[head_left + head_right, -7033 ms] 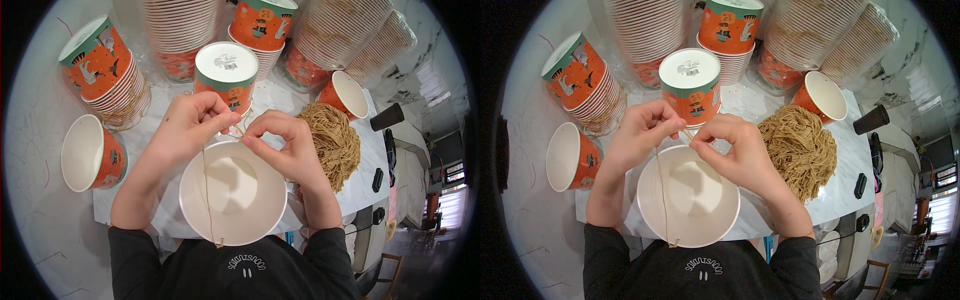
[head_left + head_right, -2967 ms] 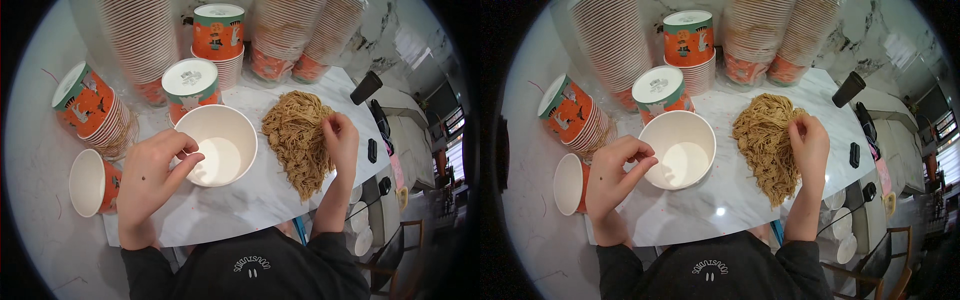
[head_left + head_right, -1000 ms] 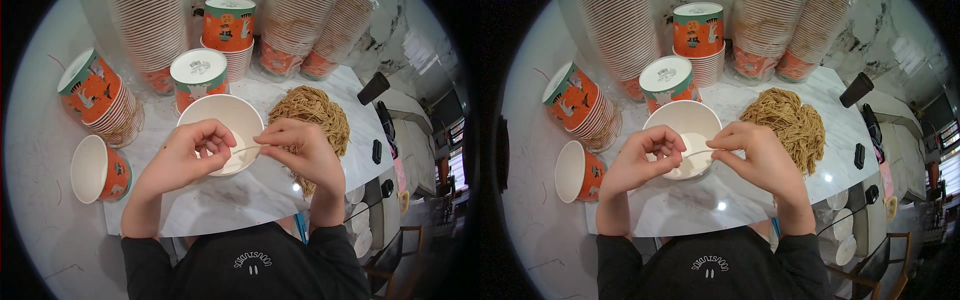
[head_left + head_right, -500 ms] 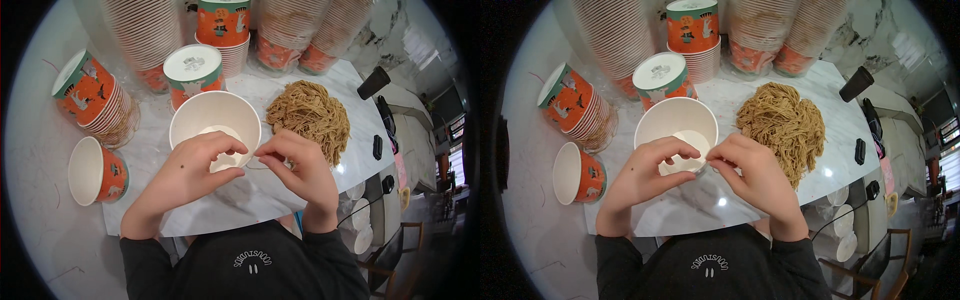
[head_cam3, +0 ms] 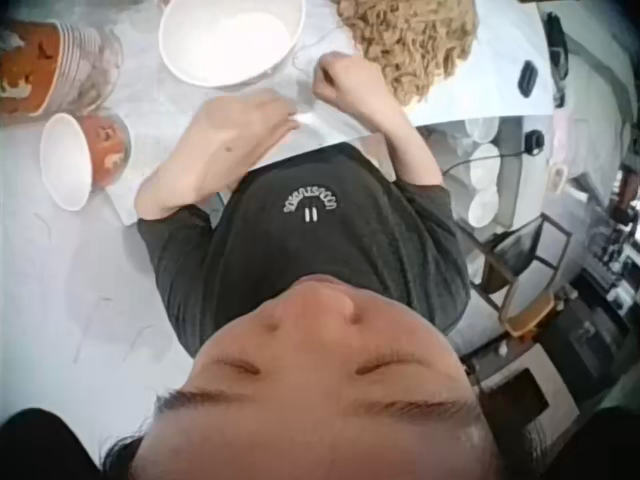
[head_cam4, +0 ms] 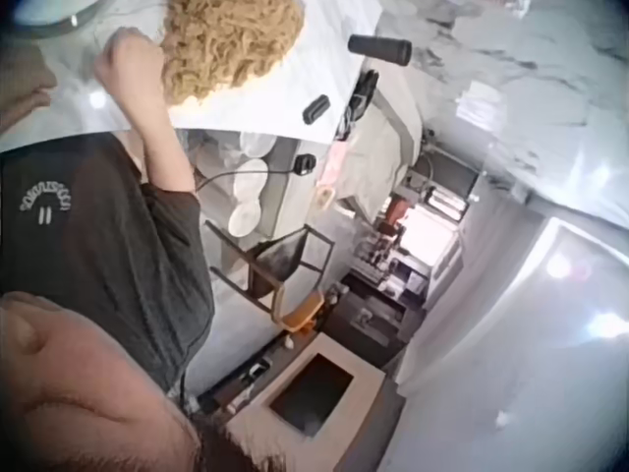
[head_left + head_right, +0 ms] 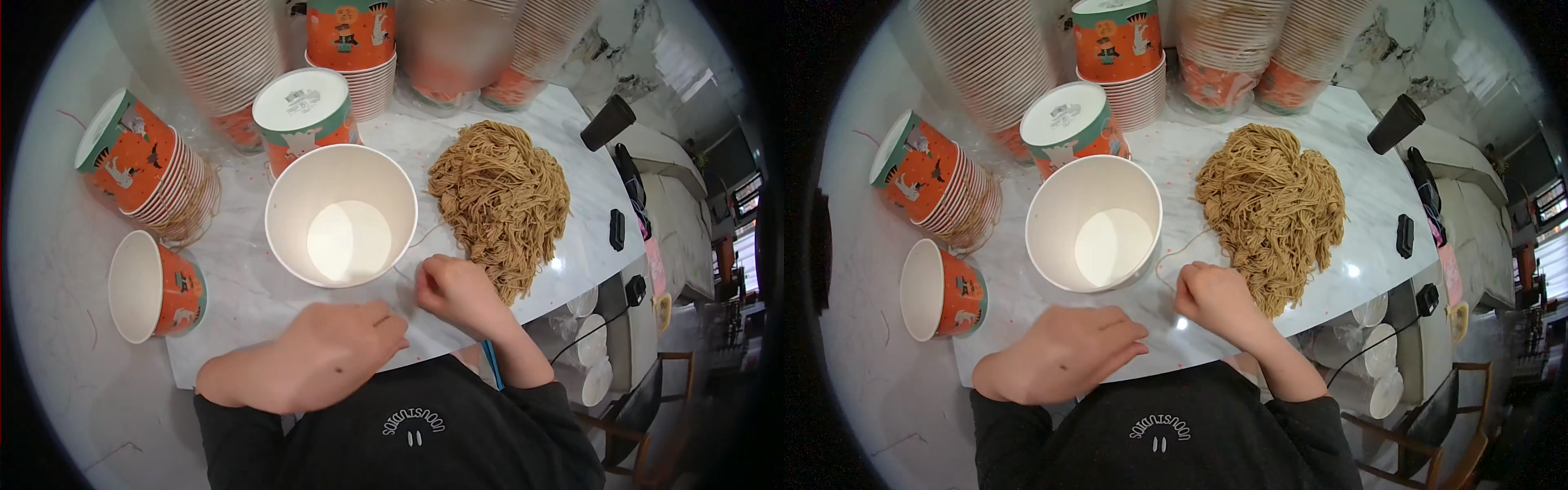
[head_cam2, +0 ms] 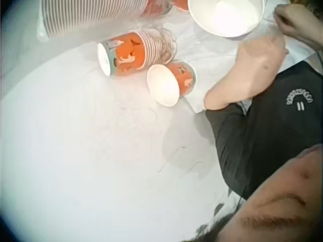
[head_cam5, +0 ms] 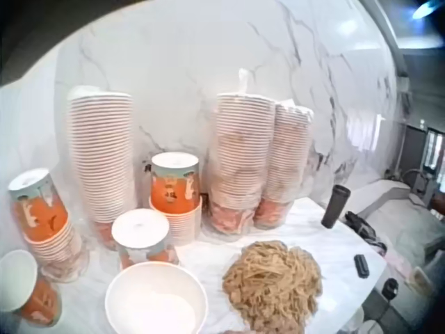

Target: Tying rubber bands together and organizing stacks of paper cups on a table.

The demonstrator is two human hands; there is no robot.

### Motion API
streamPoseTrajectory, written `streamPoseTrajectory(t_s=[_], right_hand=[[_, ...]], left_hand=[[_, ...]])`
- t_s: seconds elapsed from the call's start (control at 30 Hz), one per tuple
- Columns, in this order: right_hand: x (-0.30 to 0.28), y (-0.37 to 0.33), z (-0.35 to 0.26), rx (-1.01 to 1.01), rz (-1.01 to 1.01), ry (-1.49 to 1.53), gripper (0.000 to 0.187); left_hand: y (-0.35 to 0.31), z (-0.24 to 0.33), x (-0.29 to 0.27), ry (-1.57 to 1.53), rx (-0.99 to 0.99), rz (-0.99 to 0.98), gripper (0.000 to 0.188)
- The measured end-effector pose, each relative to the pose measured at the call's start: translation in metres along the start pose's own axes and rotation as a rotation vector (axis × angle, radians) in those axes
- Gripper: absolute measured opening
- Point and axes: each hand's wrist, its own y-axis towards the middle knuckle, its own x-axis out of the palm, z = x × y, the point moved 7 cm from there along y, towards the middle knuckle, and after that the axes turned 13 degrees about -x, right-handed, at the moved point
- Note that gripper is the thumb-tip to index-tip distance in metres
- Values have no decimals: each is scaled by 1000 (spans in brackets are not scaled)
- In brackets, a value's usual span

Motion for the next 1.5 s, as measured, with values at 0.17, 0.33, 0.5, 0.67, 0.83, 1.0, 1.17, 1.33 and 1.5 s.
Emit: streamPoseTrajectory(t_s=[0.17, 0.33, 0.5, 0.67, 0.83, 1.0, 1.17, 1.33, 1.5], right_hand=[[-11, -17, -22, 31, 245, 1161, 8], [-8, -24, -44, 23, 366, 1336, 4], [-7, -25, -48, -24, 468, 1307, 5], [-31, -25, -48, -160, 597, 779, 23], [-42, -24, -76, -466, 617, 395, 39], [-25, -23, -68, -313, 496, 670, 34], [-43, -27, -76, -412, 575, 298, 23], [-51, -31, -71, -372, 656, 184, 26], [-69, -26, -48, -255, 828, 151, 21]], left_hand=[[7, 16, 15, 93, -69, 166, 26], [4, 17, 11, 67, -9, 475, 23], [5, 12, 6, 140, -3, 573, 19], [1, 12, 1, 194, 60, 621, 23], [3, 10, -3, 111, 18, 461, 25], [2, 6, -11, 63, -22, 412, 22], [5, 4, -20, -4, -104, 374, 14], [13, 1, -17, -26, -53, 389, 14], [30, -16, -17, -33, -76, 606, 46]])
